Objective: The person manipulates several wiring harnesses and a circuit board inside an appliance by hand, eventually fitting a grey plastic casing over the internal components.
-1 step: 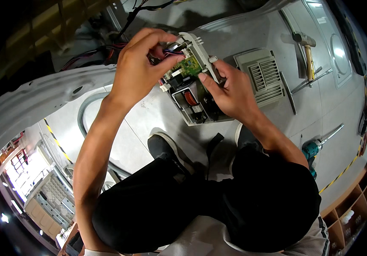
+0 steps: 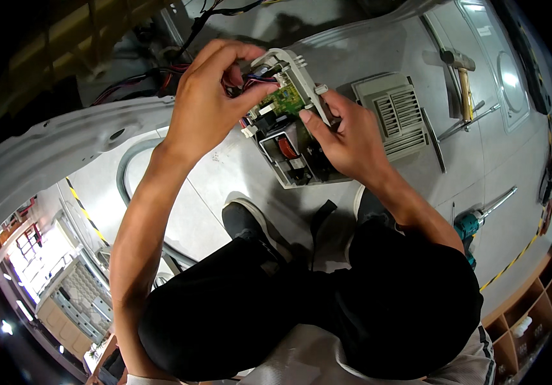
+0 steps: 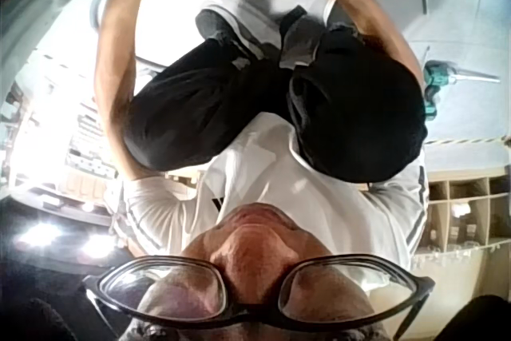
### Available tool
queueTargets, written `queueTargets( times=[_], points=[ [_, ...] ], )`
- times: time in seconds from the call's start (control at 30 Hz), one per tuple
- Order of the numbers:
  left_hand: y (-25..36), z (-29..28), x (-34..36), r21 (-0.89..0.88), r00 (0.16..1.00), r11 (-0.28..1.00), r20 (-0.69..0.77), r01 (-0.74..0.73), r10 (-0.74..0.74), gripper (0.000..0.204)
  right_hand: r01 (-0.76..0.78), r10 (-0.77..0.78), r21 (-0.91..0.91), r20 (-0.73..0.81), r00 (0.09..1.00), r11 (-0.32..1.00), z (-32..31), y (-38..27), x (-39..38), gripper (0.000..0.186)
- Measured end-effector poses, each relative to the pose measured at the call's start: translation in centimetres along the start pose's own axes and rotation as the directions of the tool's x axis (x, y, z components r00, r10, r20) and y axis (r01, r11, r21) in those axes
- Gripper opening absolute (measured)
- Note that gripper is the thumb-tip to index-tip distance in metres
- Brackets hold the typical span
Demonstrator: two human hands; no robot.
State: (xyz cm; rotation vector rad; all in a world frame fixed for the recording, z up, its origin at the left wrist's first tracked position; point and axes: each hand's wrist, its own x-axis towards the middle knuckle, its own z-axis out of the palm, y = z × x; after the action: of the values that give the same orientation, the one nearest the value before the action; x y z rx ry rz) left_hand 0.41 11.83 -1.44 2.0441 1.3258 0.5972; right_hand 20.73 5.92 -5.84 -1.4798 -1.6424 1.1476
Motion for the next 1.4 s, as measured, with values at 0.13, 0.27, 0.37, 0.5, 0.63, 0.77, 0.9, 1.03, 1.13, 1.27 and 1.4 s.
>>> queueTargets(
  times=[0.13,0.27,0.37,0.5,0.63,0.77,0.9,1.03,1.13,1.27,1.4],
  points=[
    [0.3,-0.2,0.4,0.083,0.997,0.994,0.018,-0.072,0.071,0.058,0.049,-0.048,-0.053,0.013,0.999,0.997,-0.5,-0.5,-0.1,0.020],
    [0.1,-1.2,0.6,-0.318,0.922,0.917,0.369,0.243,-0.117,0.056,0.142,-0.145,-0.085,-0.024,0.989,0.986,-0.4,-0.3,-0.2,0.025],
    [-0.8,-1.6,0.9,-0.393,0.933,0.905,0.360,0.166,-0.015,0.050,0.196,-0.202,-0.130,-0.030,0.979,0.972,-0.3,-0.1,-0.1,0.028],
    [-0.2,-2.0,1.3,-0.300,0.919,0.941,0.393,0.155,-0.026,0.049,0.212,-0.219,-0.146,-0.033,0.975,0.966,-0.4,0.0,-0.1,0.029],
    [-0.5,-2.0,1.5,-0.239,0.927,0.966,0.374,0.096,0.000,0.050,0.209,-0.214,-0.134,-0.021,0.977,0.969,-0.6,-0.3,-0.1,0.029],
    [-0.4,-1.5,1.3,-0.213,0.932,0.971,0.362,0.108,-0.024,0.054,0.223,-0.227,-0.139,-0.014,0.974,0.965,-0.6,-0.1,-0.1,0.030],
    [0.8,-1.4,1.3,-0.194,0.897,0.962,0.432,0.190,-0.091,0.059,0.221,-0.225,-0.120,-0.018,0.974,0.968,-0.5,-0.1,0.0,0.029],
    [0.0,-1.2,1.1,-0.336,0.877,0.894,0.467,0.296,-0.115,0.062,0.229,-0.235,-0.135,-0.029,0.971,0.964,-0.6,-0.2,0.0,0.029],
    [-0.5,-1.2,1.0,-0.362,0.883,0.890,0.461,0.277,-0.088,0.064,0.222,-0.228,-0.131,-0.028,0.973,0.966,-0.5,0.1,0.0,0.028],
    [-1.1,-1.2,0.8,-0.434,0.894,0.858,0.443,0.274,-0.061,0.064,0.203,-0.207,-0.111,-0.025,0.978,0.973,-0.4,0.1,0.0,0.028],
    [-1.9,-1.4,0.9,-0.470,0.893,0.847,0.450,0.249,-0.012,0.063,0.208,-0.212,-0.113,-0.019,0.977,0.972,-0.4,-0.1,0.0,0.029]
  ],
)
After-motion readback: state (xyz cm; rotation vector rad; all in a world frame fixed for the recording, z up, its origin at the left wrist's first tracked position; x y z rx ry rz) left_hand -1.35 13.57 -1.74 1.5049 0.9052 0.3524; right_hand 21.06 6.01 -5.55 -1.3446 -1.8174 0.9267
